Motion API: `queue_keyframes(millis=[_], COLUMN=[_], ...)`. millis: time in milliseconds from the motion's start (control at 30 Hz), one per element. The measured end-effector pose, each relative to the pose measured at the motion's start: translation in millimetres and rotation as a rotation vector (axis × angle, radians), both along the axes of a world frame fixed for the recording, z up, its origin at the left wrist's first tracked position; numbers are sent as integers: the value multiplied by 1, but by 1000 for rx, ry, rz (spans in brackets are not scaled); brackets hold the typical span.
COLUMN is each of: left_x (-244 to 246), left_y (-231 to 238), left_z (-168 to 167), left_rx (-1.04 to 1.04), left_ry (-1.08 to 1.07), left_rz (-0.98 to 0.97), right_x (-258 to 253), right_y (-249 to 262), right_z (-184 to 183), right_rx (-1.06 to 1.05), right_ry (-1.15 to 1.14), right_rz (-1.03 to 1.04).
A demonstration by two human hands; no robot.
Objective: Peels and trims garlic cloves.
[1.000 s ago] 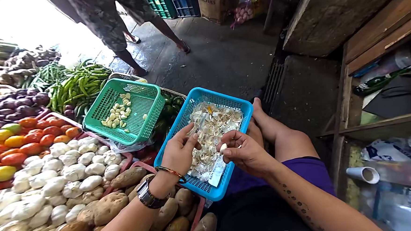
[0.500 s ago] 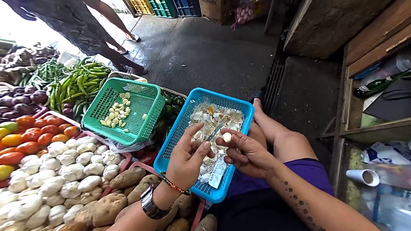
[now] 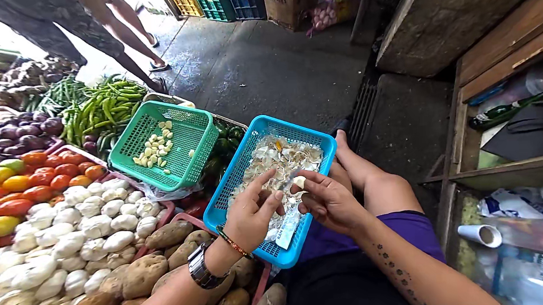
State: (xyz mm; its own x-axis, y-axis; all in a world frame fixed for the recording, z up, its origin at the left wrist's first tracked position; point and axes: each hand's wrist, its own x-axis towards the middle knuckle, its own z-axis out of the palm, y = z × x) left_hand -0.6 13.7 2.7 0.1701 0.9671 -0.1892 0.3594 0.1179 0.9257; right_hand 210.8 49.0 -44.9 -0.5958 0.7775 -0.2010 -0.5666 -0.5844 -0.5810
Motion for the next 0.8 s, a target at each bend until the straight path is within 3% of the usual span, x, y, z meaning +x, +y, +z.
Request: queue_keyframes(millis=[167,333,600,800], left_x=[3,3,3,-5], left_y=[-3,-2,2,9], left_z=[-1,-2,4,0], left_rx=[51,69,-130,-66], left_ry=[-44,-56,-246,-32], left_rz=[-83,-54,-5,179], right_x=[-3,-7,-11,-8], right_y=[-3,-5,-7,-11], right_z=[0,-1,2,8], right_rx=[181,214,185,223], right_ry=[-169,-200,-325,-228], right_rz=[-51,-89,-196,-99])
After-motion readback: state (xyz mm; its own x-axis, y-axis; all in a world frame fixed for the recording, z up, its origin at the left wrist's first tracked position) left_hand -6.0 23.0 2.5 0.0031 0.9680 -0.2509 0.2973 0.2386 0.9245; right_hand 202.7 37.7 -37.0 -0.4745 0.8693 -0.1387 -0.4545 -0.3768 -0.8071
